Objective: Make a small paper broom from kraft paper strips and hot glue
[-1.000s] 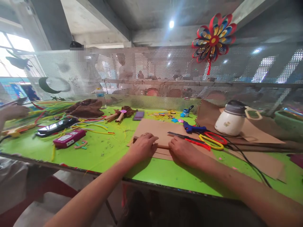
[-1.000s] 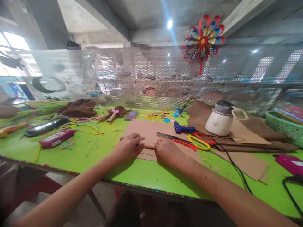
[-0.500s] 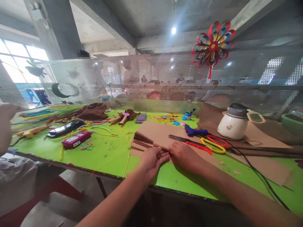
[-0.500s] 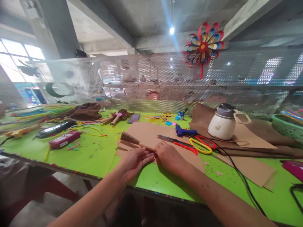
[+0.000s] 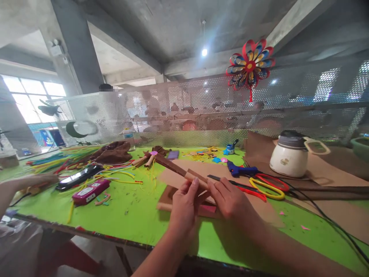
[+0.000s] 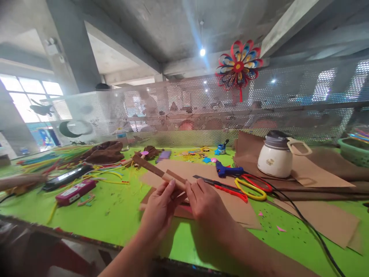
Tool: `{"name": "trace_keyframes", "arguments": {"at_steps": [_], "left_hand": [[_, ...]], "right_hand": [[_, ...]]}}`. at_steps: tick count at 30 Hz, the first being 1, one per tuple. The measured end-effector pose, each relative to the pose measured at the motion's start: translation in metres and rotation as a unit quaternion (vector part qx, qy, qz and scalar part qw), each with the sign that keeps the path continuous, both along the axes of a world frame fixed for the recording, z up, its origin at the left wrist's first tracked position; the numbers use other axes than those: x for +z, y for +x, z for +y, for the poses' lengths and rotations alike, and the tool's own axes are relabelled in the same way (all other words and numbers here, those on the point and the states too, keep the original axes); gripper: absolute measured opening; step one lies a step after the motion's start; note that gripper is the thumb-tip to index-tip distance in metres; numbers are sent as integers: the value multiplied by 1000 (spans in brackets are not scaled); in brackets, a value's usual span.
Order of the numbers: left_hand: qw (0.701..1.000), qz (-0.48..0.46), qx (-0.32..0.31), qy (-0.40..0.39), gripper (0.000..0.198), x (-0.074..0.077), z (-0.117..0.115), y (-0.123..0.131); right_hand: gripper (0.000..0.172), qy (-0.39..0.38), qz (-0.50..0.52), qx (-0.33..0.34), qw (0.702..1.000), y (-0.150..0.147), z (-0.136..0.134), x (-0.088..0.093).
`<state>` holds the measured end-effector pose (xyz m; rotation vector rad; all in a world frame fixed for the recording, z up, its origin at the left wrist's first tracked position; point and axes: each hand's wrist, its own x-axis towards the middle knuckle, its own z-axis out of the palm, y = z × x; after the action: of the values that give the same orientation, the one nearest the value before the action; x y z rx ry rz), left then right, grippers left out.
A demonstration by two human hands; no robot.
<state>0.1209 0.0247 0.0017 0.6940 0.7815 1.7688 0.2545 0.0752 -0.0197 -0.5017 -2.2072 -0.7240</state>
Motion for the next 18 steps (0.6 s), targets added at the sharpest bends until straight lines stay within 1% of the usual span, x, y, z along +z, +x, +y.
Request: {"name": "trace_keyframes", "arguments": {"at_steps": [2,6,8,10,12,13,15,16,18], "left_hand": [[1000,15,-7,-2,33,2,2,0],[999,40,-32,-6,31,8,6,-2],[998,53,-40,-13,27,11,9,-5],[996,60,-51,-34,22,13,13,-12],[996,51,-44,-58,16,12,16,-20],[996,44,-30,-66,13,10,17,-24],[996,36,-6,-78,10,5,16,-31],[996,36,-1,-82,10,3,14,-33],[996,41,-7,-79,12,-2,10,-35]], "right_hand": [[32,16,5,-6,1000,-1,0,-1],[34,-18,23,-10,1000,-4,-4,-4],[33,-61,53,11,997,-6,-6,-3],[30,-133,81,49,987,-5,-7,-2],[23,-224,110,78,965,-2,-6,0],[21,-269,128,81,951,0,-5,1],[23,-357,162,73,917,3,-2,2],[27,-406,171,74,895,4,-1,3],[34,-520,167,98,832,3,1,5]]}}
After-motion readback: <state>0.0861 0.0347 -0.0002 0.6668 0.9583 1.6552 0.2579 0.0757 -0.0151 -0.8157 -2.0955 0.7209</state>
